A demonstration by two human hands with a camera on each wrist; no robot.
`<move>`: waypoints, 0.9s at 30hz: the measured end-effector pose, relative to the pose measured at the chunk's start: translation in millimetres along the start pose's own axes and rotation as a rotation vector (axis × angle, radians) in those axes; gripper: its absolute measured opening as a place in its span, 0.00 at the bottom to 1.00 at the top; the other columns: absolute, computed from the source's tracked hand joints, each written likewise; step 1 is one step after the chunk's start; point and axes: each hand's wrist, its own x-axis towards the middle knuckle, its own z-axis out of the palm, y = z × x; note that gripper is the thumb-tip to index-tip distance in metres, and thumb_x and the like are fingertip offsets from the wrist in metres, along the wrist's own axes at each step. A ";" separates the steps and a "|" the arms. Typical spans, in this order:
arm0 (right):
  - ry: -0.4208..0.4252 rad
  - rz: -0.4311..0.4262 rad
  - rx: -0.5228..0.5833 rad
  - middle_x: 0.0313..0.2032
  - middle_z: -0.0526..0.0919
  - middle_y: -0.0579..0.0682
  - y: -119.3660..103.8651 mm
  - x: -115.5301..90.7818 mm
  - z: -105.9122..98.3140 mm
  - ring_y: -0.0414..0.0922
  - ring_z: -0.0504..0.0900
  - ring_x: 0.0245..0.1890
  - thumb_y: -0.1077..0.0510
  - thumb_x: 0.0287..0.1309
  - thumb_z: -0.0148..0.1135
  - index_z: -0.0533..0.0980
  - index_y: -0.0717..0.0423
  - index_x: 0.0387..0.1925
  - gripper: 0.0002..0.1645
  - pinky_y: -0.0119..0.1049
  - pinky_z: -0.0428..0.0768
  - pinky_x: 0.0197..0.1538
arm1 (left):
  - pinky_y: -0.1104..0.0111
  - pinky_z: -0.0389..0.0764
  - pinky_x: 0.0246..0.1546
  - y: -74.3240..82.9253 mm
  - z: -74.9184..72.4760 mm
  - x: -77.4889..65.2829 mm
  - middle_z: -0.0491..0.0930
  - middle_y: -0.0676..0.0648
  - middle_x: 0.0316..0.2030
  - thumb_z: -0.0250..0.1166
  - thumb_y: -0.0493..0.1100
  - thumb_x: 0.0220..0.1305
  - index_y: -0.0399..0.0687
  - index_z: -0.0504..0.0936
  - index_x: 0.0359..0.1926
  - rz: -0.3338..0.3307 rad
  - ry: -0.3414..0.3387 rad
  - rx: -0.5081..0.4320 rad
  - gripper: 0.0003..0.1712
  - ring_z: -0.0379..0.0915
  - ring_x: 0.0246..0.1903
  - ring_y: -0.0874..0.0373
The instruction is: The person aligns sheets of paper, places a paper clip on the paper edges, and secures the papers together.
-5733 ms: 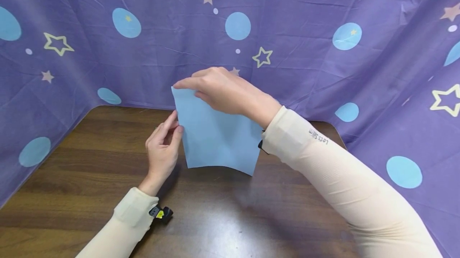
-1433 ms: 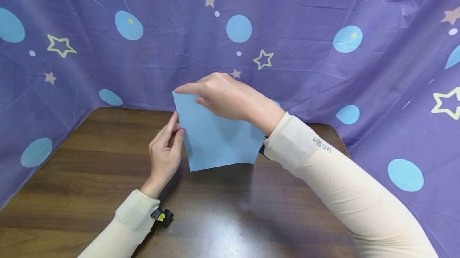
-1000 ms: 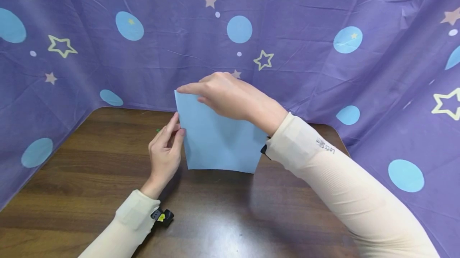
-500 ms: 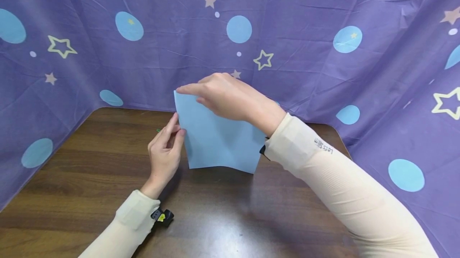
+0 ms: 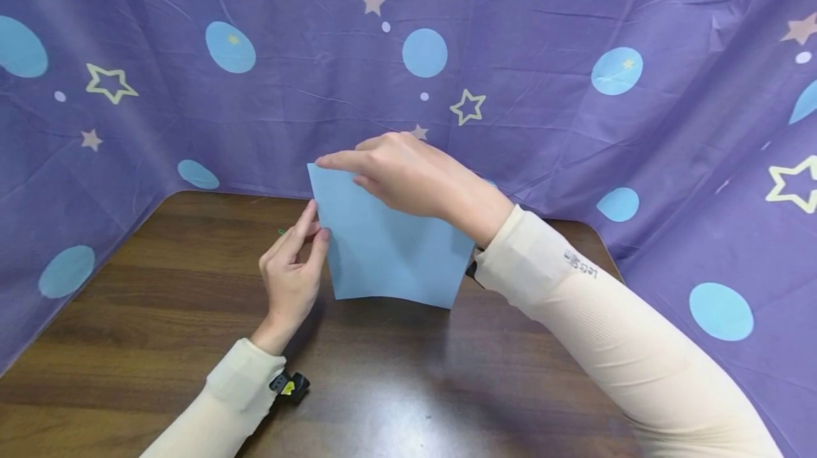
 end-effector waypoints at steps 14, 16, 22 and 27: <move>0.011 0.005 -0.002 0.55 0.90 0.51 -1.5 -5.2 -0.8 0.46 0.85 0.39 0.66 0.73 0.64 0.78 0.47 0.71 0.29 0.62 0.74 0.67 | 0.75 0.82 0.52 0.5 0.4 0.6 0.90 0.41 0.40 0.72 0.31 0.68 0.46 0.84 0.67 0.012 -0.016 -0.004 0.27 0.88 0.40 0.48; 0.012 0.002 -0.003 0.55 0.90 0.51 -1.3 -5.3 -0.7 0.46 0.85 0.40 0.66 0.72 0.64 0.78 0.47 0.71 0.29 0.61 0.75 0.66 | 0.75 0.82 0.52 0.5 0.3 0.6 0.90 0.40 0.40 0.72 0.31 0.68 0.46 0.83 0.67 0.012 -0.024 -0.006 0.27 0.88 0.40 0.48; 0.011 -0.011 0.003 0.54 0.90 0.51 -0.3 -5.2 -1.2 0.46 0.83 0.37 0.67 0.72 0.65 0.78 0.48 0.71 0.29 0.57 0.78 0.62 | 0.75 0.82 0.53 0.1 -0.1 -0.1 0.90 0.39 0.41 0.71 0.30 0.68 0.45 0.82 0.68 0.016 -0.048 -0.012 0.28 0.87 0.41 0.47; 0.002 -0.007 0.024 0.55 0.89 0.51 0.2 -4.9 -1.4 0.45 0.81 0.34 0.67 0.72 0.65 0.78 0.48 0.71 0.30 0.58 0.77 0.66 | 0.75 0.81 0.53 -0.2 -0.7 -0.3 0.90 0.39 0.41 0.71 0.30 0.68 0.45 0.82 0.69 0.021 -0.055 -0.010 0.28 0.87 0.41 0.47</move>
